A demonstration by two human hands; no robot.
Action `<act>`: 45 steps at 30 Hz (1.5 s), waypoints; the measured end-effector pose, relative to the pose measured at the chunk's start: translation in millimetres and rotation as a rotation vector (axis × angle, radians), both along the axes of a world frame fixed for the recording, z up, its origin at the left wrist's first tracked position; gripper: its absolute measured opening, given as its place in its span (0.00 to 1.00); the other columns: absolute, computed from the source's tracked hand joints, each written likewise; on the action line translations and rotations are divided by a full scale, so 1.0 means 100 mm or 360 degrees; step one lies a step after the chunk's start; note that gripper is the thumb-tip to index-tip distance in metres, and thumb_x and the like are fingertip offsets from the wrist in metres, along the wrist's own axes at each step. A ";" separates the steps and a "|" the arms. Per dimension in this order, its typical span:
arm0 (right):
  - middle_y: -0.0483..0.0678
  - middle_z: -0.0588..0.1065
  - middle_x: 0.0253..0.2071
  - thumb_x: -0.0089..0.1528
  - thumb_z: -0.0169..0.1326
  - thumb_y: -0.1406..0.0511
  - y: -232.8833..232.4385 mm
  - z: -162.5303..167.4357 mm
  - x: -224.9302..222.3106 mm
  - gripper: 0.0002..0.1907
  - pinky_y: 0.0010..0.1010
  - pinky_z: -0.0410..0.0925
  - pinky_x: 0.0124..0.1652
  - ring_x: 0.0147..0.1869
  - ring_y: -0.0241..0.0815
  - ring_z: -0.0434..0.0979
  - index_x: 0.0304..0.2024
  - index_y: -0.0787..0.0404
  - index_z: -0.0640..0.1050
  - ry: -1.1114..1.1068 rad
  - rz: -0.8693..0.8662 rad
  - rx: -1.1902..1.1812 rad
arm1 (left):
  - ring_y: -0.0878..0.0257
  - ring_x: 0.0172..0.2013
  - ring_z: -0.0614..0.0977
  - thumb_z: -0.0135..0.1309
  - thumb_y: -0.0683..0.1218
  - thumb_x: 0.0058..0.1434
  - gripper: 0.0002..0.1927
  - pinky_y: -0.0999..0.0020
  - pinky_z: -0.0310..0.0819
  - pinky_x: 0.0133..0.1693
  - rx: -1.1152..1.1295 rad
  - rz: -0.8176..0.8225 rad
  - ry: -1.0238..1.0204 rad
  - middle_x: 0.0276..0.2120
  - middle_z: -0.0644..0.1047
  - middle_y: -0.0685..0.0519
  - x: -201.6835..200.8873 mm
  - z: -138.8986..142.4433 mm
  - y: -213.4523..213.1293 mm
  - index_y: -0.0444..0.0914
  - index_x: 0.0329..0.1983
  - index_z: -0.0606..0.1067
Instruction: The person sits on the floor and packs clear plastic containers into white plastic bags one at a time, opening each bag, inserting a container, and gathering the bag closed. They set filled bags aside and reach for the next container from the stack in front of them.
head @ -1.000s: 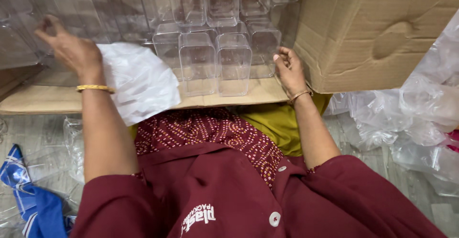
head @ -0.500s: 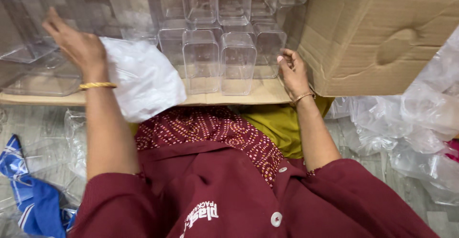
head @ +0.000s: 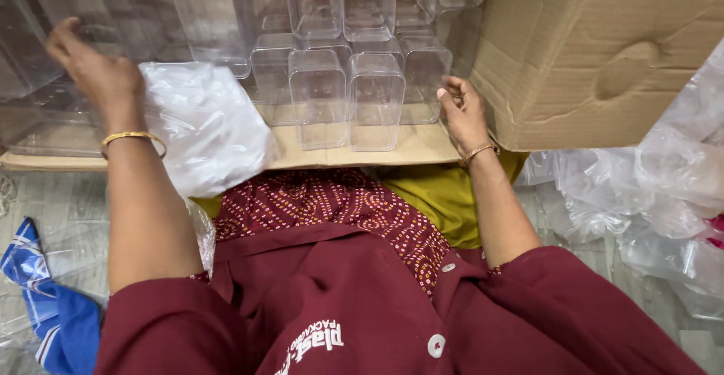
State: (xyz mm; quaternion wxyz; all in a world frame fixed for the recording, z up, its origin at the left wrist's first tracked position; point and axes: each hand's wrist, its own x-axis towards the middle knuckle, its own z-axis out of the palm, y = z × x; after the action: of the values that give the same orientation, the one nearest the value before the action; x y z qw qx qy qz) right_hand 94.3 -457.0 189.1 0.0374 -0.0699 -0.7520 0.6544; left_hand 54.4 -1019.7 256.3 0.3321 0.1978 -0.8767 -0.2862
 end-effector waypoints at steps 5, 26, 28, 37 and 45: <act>0.41 0.78 0.46 0.67 0.56 0.68 0.02 0.00 0.00 0.17 0.17 0.67 0.35 0.36 0.24 0.71 0.58 0.65 0.73 -0.0026 0.0002 0.0039 | 0.54 0.52 0.85 0.38 0.30 0.58 0.33 0.66 0.74 0.59 0.0816 0.0008 -0.0059 0.45 0.81 0.45 0.03 0.06 0.01 0.45 0.67 0.62; 0.41 0.76 0.47 0.67 0.56 0.69 -0.01 0.00 -0.03 0.17 0.16 0.69 0.38 0.41 0.24 0.72 0.59 0.65 0.73 0.0024 -0.0009 0.0056 | 0.66 0.44 0.70 0.45 0.36 0.74 0.05 0.72 0.72 0.53 0.1552 -0.0930 0.0279 0.39 0.71 0.55 0.38 -0.52 -0.29 0.35 0.40 0.70; 0.41 0.76 0.46 0.67 0.56 0.68 -0.01 -0.01 -0.03 0.18 0.17 0.67 0.35 0.39 0.26 0.71 0.59 0.64 0.73 -0.0023 -0.0017 0.0011 | 0.67 0.46 0.74 0.52 0.41 0.76 0.03 0.71 0.73 0.53 0.1592 -0.0927 0.0327 0.43 0.73 0.55 0.42 -0.52 -0.20 0.37 0.47 0.70; 0.41 0.76 0.47 0.67 0.57 0.68 0.01 -0.10 -0.05 0.17 0.18 0.68 0.39 0.42 0.27 0.71 0.59 0.64 0.73 0.0034 0.0005 0.0031 | 0.55 0.57 0.77 0.68 0.53 0.63 0.34 0.62 0.70 0.57 0.0556 -0.1121 -0.0363 0.57 0.76 0.43 0.72 -0.30 0.89 0.33 0.66 0.69; 0.41 0.77 0.47 0.67 0.56 0.69 -0.04 -0.03 -0.01 0.17 0.17 0.69 0.38 0.41 0.26 0.73 0.58 0.64 0.73 0.0000 0.0014 -0.0013 | 0.52 0.53 0.81 0.64 0.55 0.59 0.30 0.57 0.76 0.49 0.0448 -0.1104 -0.0799 0.60 0.78 0.47 0.82 -0.16 0.77 0.40 0.63 0.74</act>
State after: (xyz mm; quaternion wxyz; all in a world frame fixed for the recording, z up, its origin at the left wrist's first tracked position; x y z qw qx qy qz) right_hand 93.8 -460.8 186.2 0.0344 -0.0668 -0.7497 0.6576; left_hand 136.7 -942.9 240.6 -0.0367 -0.0011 -0.8971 -0.4402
